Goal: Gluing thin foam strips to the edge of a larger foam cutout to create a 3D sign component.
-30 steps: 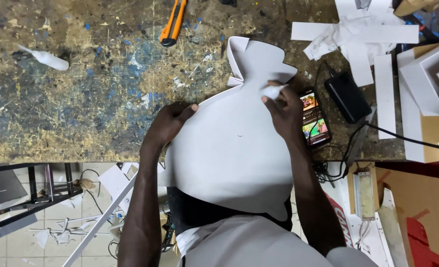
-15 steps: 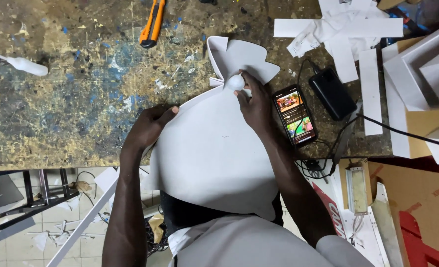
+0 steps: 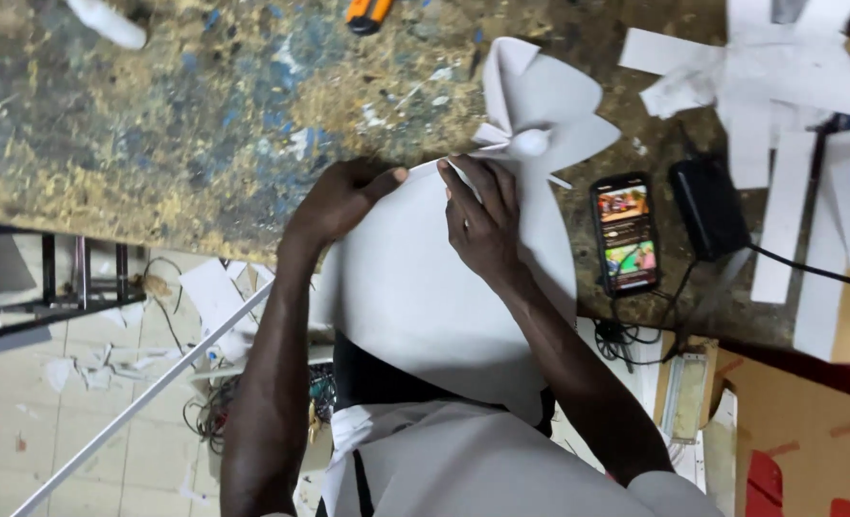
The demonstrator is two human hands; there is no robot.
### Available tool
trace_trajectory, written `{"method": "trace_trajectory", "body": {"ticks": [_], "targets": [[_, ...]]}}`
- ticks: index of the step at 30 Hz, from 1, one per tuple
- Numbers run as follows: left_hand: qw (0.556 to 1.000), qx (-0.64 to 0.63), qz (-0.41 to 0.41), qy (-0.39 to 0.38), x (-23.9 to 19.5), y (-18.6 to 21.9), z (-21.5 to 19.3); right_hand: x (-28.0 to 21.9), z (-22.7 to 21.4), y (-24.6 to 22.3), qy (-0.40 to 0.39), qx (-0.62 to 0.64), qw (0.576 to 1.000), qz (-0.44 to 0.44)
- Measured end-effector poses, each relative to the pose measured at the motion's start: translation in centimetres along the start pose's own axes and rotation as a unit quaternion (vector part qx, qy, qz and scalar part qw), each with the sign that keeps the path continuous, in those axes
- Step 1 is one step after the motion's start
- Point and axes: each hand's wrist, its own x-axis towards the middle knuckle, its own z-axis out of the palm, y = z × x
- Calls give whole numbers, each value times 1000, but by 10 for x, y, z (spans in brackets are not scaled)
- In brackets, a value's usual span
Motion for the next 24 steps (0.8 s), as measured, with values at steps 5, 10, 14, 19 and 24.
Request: {"method": "trace_trajectory", "body": {"ticks": [5, 10, 14, 19, 24], "targets": [[999, 36, -22, 0, 1, 7, -2, 13, 26, -14, -11, 15, 999, -28], [996, 80, -39, -25, 5, 3, -6, 11, 34, -12, -10, 5, 1000, -23], [992, 119, -31, -39, 3, 17, -15, 7, 40, -8, 2, 22, 999, -26], [993, 108, 9, -35, 4, 10, -20, 7, 41, -12, 9, 37, 999, -17], [990, 90, 37, -103, -11, 27, -58, 6, 46, -11, 11, 31, 999, -11]]}}
